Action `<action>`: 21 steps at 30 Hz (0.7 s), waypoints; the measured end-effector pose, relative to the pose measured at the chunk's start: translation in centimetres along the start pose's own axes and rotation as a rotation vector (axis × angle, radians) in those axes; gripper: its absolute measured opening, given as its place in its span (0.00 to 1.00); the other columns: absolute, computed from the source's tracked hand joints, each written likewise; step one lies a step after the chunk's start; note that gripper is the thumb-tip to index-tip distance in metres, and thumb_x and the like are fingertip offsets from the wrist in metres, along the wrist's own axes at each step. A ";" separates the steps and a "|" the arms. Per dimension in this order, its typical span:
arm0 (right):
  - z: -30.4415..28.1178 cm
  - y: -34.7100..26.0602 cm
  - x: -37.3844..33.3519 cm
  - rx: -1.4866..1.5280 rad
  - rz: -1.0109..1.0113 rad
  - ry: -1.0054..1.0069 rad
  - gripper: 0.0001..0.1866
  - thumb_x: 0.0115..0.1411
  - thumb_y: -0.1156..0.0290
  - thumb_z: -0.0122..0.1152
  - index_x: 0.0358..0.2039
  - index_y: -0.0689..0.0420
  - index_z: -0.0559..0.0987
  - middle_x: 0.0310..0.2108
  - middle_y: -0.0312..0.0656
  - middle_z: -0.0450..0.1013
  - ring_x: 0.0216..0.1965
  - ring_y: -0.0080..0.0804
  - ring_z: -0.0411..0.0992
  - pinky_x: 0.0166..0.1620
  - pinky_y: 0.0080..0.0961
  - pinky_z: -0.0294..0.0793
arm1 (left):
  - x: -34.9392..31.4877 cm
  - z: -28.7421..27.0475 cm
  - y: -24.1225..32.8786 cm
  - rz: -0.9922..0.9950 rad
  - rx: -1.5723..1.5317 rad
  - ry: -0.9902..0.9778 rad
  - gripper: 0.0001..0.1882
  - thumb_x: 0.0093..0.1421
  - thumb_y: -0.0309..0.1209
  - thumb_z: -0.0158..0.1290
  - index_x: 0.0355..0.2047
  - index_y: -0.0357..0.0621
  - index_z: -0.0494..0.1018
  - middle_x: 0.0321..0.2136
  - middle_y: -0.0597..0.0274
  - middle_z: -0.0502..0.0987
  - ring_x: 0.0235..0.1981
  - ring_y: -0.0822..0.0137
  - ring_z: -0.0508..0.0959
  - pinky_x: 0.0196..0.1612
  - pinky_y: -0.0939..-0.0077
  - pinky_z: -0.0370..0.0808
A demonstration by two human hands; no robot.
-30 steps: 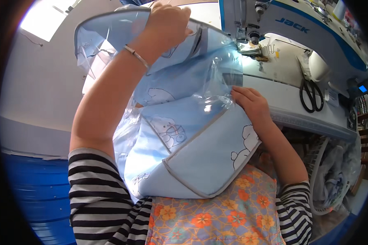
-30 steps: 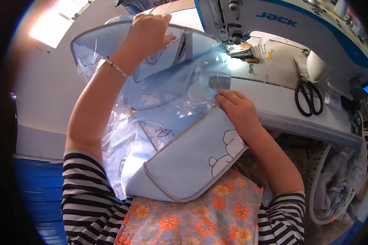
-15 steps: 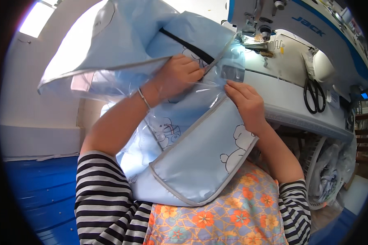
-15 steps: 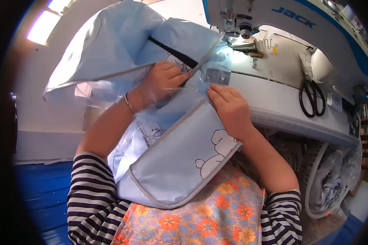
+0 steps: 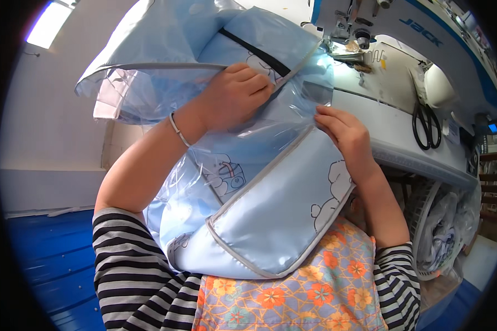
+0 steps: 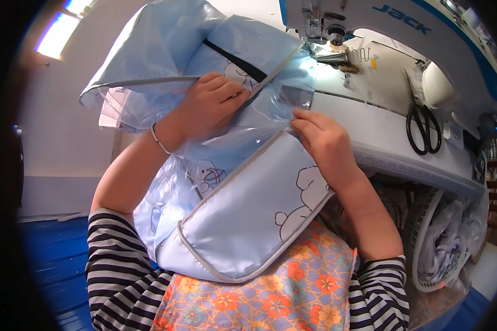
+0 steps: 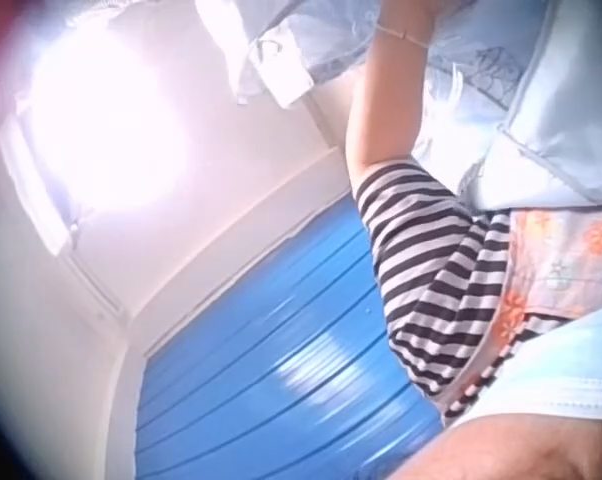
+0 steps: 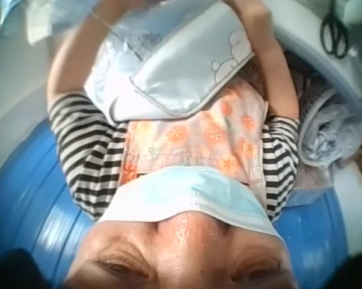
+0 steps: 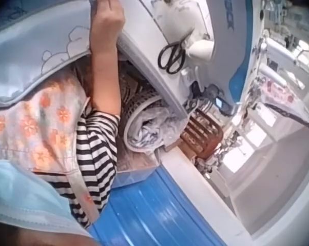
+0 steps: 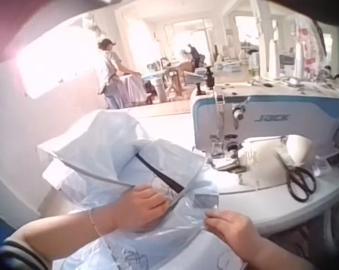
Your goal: Sewing and assembling light blue fabric storage bags with transparent plastic windows using an industrial sewing machine.
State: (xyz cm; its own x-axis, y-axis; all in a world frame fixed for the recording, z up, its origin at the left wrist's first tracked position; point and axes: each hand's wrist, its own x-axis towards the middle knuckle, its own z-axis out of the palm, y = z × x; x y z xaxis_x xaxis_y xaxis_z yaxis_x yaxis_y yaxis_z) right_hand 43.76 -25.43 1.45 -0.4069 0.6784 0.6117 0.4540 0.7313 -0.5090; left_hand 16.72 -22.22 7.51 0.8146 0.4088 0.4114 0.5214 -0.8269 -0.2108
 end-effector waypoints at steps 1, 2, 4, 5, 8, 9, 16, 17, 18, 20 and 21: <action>-0.3 0.0 0.1 -0.001 0.001 0.007 0.13 0.48 0.85 0.65 0.36 0.61 0.81 0.41 0.45 0.78 0.42 0.40 0.77 0.44 0.29 0.78 | 0.6 -0.5 0.3 0.006 0.002 -0.002 0.08 0.49 0.26 0.56 0.32 0.42 0.75 0.31 0.62 0.75 0.32 0.62 0.75 0.43 0.68 0.71; -0.6 0.0 0.2 0.008 -0.017 -0.031 0.12 0.49 0.83 0.65 0.36 0.61 0.80 0.41 0.45 0.78 0.42 0.40 0.77 0.44 0.29 0.77 | 1.3 -0.9 0.5 -0.059 -0.096 -0.059 0.07 0.50 0.26 0.55 0.32 0.40 0.75 0.34 0.59 0.75 0.34 0.60 0.76 0.43 0.65 0.71; -1.2 0.0 0.7 0.015 -0.030 -0.062 0.11 0.49 0.81 0.64 0.35 0.61 0.80 0.40 0.46 0.78 0.41 0.41 0.77 0.43 0.30 0.77 | 3.3 -1.6 0.8 -0.117 -0.195 -0.121 0.06 0.51 0.26 0.55 0.31 0.39 0.75 0.36 0.56 0.76 0.35 0.57 0.76 0.43 0.62 0.72; -1.7 -0.4 1.0 0.021 -0.037 -0.120 0.10 0.50 0.79 0.63 0.36 0.61 0.80 0.39 0.46 0.78 0.41 0.41 0.77 0.42 0.30 0.77 | 5.0 -1.7 0.9 -0.137 -0.262 -0.085 0.08 0.52 0.30 0.55 0.29 0.37 0.76 0.36 0.55 0.77 0.37 0.56 0.77 0.44 0.62 0.72; -3.0 -1.4 2.5 -0.020 -0.085 -0.228 0.10 0.51 0.77 0.60 0.36 0.61 0.80 0.37 0.48 0.77 0.40 0.43 0.76 0.41 0.31 0.77 | 10.0 -0.2 1.7 -0.334 -0.354 -0.254 0.13 0.56 0.36 0.53 0.28 0.36 0.76 0.36 0.50 0.78 0.38 0.53 0.78 0.42 0.62 0.73; -3.1 -1.7 2.9 -0.065 -0.134 -0.284 0.10 0.51 0.77 0.59 0.36 0.61 0.79 0.36 0.48 0.76 0.39 0.44 0.76 0.41 0.31 0.77 | 11.1 0.4 2.0 -0.517 -0.369 -0.458 0.15 0.58 0.38 0.51 0.30 0.36 0.75 0.36 0.46 0.78 0.37 0.51 0.78 0.40 0.61 0.73; -3.1 -0.3 1.4 0.179 -0.089 -0.066 0.15 0.45 0.83 0.58 0.37 0.61 0.77 0.37 0.50 0.74 0.39 0.47 0.74 0.44 0.34 0.76 | 11.3 5.1 1.5 -0.527 -0.190 -0.566 0.12 0.49 0.33 0.51 0.29 0.41 0.80 0.34 0.50 0.80 0.38 0.50 0.80 0.41 0.61 0.77; -3.2 0.9 1.1 0.104 -0.046 -0.111 0.18 0.44 0.83 0.59 0.40 0.59 0.77 0.39 0.48 0.74 0.41 0.47 0.74 0.46 0.34 0.75 | 10.9 5.0 1.5 -0.524 -0.192 -0.570 0.12 0.49 0.33 0.51 0.29 0.41 0.80 0.34 0.50 0.80 0.38 0.50 0.80 0.41 0.61 0.77; -3.3 1.6 0.8 0.031 -0.003 -0.157 0.21 0.44 0.84 0.59 0.42 0.58 0.77 0.42 0.47 0.74 0.44 0.46 0.73 0.48 0.34 0.75 | 10.4 4.8 1.4 -0.479 -0.254 -0.442 0.11 0.49 0.31 0.50 0.29 0.40 0.80 0.35 0.50 0.79 0.38 0.50 0.79 0.42 0.61 0.76; -2.7 1.1 0.6 -0.077 -0.087 -0.157 0.22 0.45 0.82 0.59 0.44 0.56 0.77 0.43 0.44 0.73 0.46 0.44 0.72 0.49 0.33 0.74 | 10.3 4.3 1.4 -0.434 -0.316 -0.315 0.11 0.49 0.29 0.49 0.29 0.39 0.79 0.37 0.51 0.78 0.39 0.50 0.79 0.43 0.61 0.75; -2.4 0.9 0.6 -0.184 -0.173 -0.156 0.23 0.46 0.81 0.59 0.46 0.53 0.77 0.45 0.41 0.73 0.48 0.42 0.71 0.50 0.33 0.73 | 10.4 4.2 1.3 -0.400 -0.358 -0.327 0.11 0.49 0.27 0.48 0.29 0.38 0.78 0.37 0.51 0.78 0.39 0.50 0.78 0.43 0.61 0.75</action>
State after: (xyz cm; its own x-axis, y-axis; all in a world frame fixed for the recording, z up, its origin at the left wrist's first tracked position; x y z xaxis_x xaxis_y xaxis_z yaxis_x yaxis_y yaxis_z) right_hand 45.83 -24.59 2.83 -0.6017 0.5576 0.5719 0.4974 0.8218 -0.2779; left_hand 26.95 -17.46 7.79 0.6394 0.7633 0.0925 0.7304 -0.6406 0.2367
